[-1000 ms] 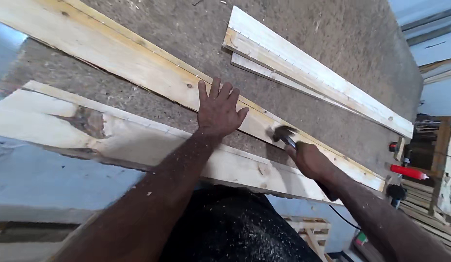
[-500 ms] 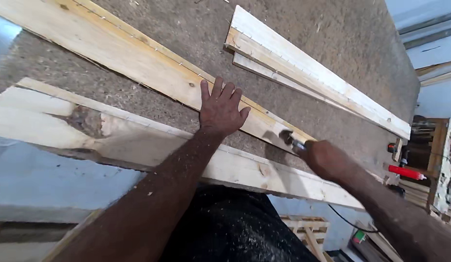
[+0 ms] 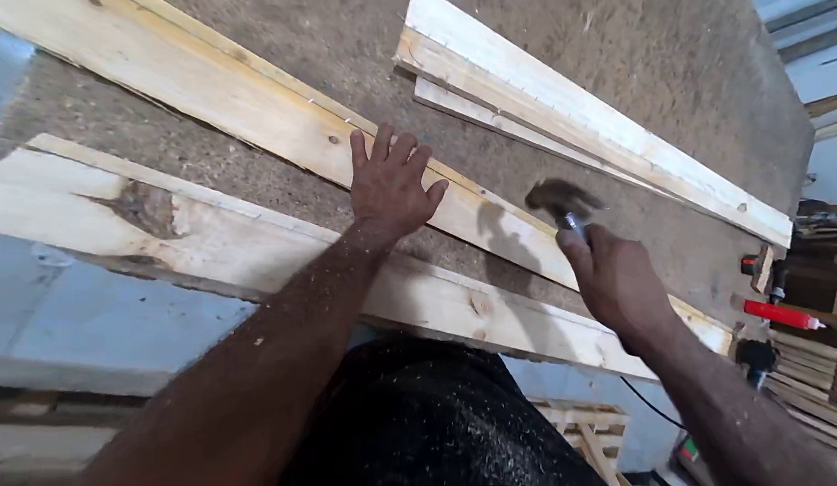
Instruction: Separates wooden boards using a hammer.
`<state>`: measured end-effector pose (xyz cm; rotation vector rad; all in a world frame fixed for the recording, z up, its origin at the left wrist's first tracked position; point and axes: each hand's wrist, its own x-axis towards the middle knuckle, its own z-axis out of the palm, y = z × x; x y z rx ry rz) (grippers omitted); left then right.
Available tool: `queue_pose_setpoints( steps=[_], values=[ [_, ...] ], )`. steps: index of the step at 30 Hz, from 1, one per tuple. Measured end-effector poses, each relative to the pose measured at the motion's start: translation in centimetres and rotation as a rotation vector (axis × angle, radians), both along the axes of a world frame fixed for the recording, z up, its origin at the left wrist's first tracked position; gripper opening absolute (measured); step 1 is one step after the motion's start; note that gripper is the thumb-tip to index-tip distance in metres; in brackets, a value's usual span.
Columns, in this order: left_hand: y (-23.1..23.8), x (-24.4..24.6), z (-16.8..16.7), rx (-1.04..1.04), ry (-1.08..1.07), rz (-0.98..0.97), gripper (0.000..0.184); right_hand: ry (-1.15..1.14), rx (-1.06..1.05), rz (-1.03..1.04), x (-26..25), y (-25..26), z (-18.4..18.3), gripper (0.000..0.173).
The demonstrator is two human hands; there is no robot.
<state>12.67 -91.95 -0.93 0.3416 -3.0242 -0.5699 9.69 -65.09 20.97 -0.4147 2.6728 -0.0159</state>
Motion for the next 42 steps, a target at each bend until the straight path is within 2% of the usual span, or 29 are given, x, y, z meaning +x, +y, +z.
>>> queue_pose_setpoints(
  steps=[2,4,5,7,9,11,12,15,17,19,22,24,26,28,30,32,34,35,37,39,40,42],
  values=[
    [-0.1,-0.1,-0.1,-0.019,0.005,0.012,0.068,0.243,-0.344,0.032,1.7,1.0,-3.2,0.061],
    [0.0,0.0,-0.1,-0.029,-0.012,0.015,0.069,0.219,-0.445,0.050,4.3,4.3,-9.3,0.053],
    [-0.1,-0.1,-0.1,-0.041,-0.011,0.018,0.069,0.118,-0.344,0.034,5.1,5.6,-11.2,0.048],
    [-0.2,-0.1,-0.2,-0.055,-0.001,0.023,0.067,-0.193,-0.116,-0.160,4.9,6.0,-11.5,0.054],
    [-0.2,-0.3,-0.1,-0.054,-0.005,0.026,0.067,-0.138,-0.114,-0.142,4.3,5.5,-10.0,0.066],
    [0.0,0.1,0.1,-0.061,-0.020,0.020,0.067,0.052,-0.249,-0.097,5.6,5.4,-9.7,0.067],
    [0.0,-0.1,0.2,-0.068,-0.013,0.016,0.067,0.048,-0.286,-0.112,6.0,5.2,-10.3,0.064],
    [-0.2,0.0,0.4,-0.048,-0.034,-0.002,0.068,-0.284,-0.065,-0.268,6.0,4.1,-11.9,0.056],
    [-1.7,-0.1,1.3,0.093,-0.075,-0.031,0.068,-0.357,0.018,-0.295,4.9,3.1,-11.4,0.056],
    [-5.6,-0.1,3.0,0.198,-0.072,-0.047,0.061,-0.374,0.067,-0.298,4.8,2.8,-10.8,0.058],
    [-14.9,-0.8,4.7,0.059,-0.057,0.012,0.056,-0.340,0.125,-0.278,4.6,1.5,-9.7,0.058],
    [-20.8,-0.2,3.4,-0.041,-0.080,0.022,0.071,-0.372,0.213,-0.232,4.0,-1.4,-7.6,0.061],
    [-23.6,0.7,1.4,-0.104,-0.094,0.012,0.080,-0.425,0.234,-0.183,2.6,-6.3,-4.7,0.058],
    [-23.7,0.9,0.5,-0.095,-0.070,0.032,0.080,-0.399,0.141,-0.130,1.9,-11.7,-2.1,0.057],
    [-23.3,0.9,0.3,-0.069,-0.039,0.053,0.079,-0.246,-0.068,-0.053,1.5,-16.7,-0.3,0.057],
    [-23.3,1.0,0.2,-0.049,-0.021,0.065,0.078,-0.052,-0.306,0.016,1.5,-19.8,-0.5,0.059],
    [-23.4,0.9,0.3,-0.031,-0.027,0.068,0.077,0.032,-0.388,0.029,2.0,-20.0,-2.8,0.061],
    [-23.5,0.9,0.2,-0.020,-0.032,0.068,0.077,-0.046,-0.282,-0.007,2.3,-19.3,-3.9,0.061],
    [-23.5,0.9,0.0,-0.011,-0.028,0.075,0.077,-0.371,0.077,-0.107,2.0,-17.9,-4.7,0.063],
    [-23.2,1.2,0.0,-0.002,-0.033,0.070,0.076,-0.535,0.323,-0.102,0.7,-18.5,-3.1,0.058],
    [-23.5,0.8,0.0,-0.004,-0.031,0.079,0.076,-0.530,0.353,-0.071,-0.3,-19.5,-1.7,0.057],
    [-23.3,1.0,0.0,0.007,-0.020,0.070,0.076,-0.397,0.229,-0.075,-0.7,-21.2,1.6,0.061]
  ],
)
